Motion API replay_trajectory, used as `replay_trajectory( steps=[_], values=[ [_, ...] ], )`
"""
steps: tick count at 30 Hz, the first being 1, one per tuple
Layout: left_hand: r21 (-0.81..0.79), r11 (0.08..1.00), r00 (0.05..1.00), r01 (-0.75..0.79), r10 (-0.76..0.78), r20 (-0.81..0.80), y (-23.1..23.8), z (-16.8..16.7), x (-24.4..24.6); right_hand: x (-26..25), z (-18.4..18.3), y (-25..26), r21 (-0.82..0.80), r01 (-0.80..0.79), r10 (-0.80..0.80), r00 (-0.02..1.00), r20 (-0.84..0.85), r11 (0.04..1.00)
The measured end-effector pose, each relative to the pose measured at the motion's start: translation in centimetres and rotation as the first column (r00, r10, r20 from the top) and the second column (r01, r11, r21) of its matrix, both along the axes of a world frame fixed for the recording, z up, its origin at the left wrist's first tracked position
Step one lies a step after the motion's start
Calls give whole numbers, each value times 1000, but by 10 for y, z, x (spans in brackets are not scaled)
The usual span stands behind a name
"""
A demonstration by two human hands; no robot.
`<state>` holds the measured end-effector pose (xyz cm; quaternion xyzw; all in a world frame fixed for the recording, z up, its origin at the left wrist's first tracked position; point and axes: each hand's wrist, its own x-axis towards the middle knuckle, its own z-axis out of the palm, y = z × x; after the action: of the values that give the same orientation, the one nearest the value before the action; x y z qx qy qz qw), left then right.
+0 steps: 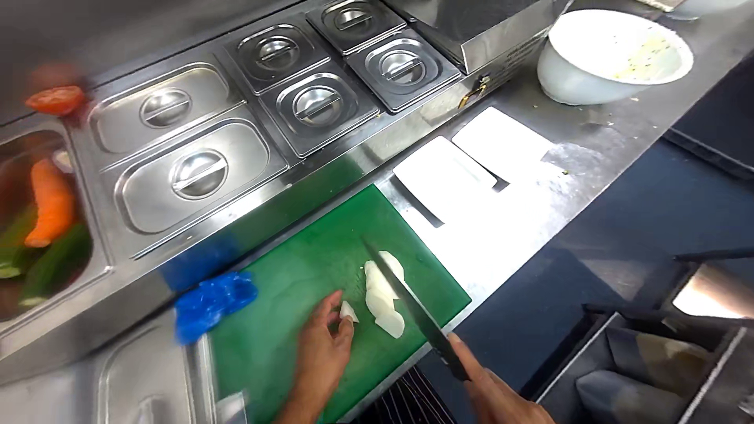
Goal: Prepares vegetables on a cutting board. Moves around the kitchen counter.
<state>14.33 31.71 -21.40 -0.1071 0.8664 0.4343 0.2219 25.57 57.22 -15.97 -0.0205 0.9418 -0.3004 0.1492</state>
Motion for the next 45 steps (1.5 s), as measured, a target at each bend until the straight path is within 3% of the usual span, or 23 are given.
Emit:
replay_trajectory(
  steps=[5, 12, 20, 22, 25, 27, 31, 38, 45],
  values=[
    [-126, 988, 995, 93, -98, -33, -1, 8, -4, -5, -27, 16, -2, 163, -163, 985, -48, 987],
    [-259, 910, 944, 323, -331, 13, 4, 2, -7, -14, -46, 5, 83, 108, -107, 994, -19, 991],
    [-566, 789, 969, 237, -237, 75, -32, 15, -31, -35, -42, 2, 149, 8, -14, 999, 34, 989],
    [-621, 758, 956, 201, -289, -43, -27, 13, -21, -41, -39, -4, 161, -20, 10, 998, 61, 987],
    [-605, 770, 733, 204, -529, -427, 3, -18, 11, -45, -37, -9, 160, -30, 17, 997, 78, 987],
    [-575, 782, 638, 241, -574, -514, 26, -42, 18, -46, -38, -4, 144, -17, 11, 999, 43, 989],
    [-537, 804, 582, 257, -572, -579, 51, -67, 12, -44, -41, 5, 101, 2, -4, 1000, 18, 995],
    [-518, 828, 611, 216, -528, -590, 63, -72, -29, -60, -44, 12, 49, 7, -9, 999, 41, 999],
    [-444, 867, 745, 224, -446, -496, 76, -63, -86, -110, -43, 14, -5, 6, -5, 999, 37, 1000]
  ],
)
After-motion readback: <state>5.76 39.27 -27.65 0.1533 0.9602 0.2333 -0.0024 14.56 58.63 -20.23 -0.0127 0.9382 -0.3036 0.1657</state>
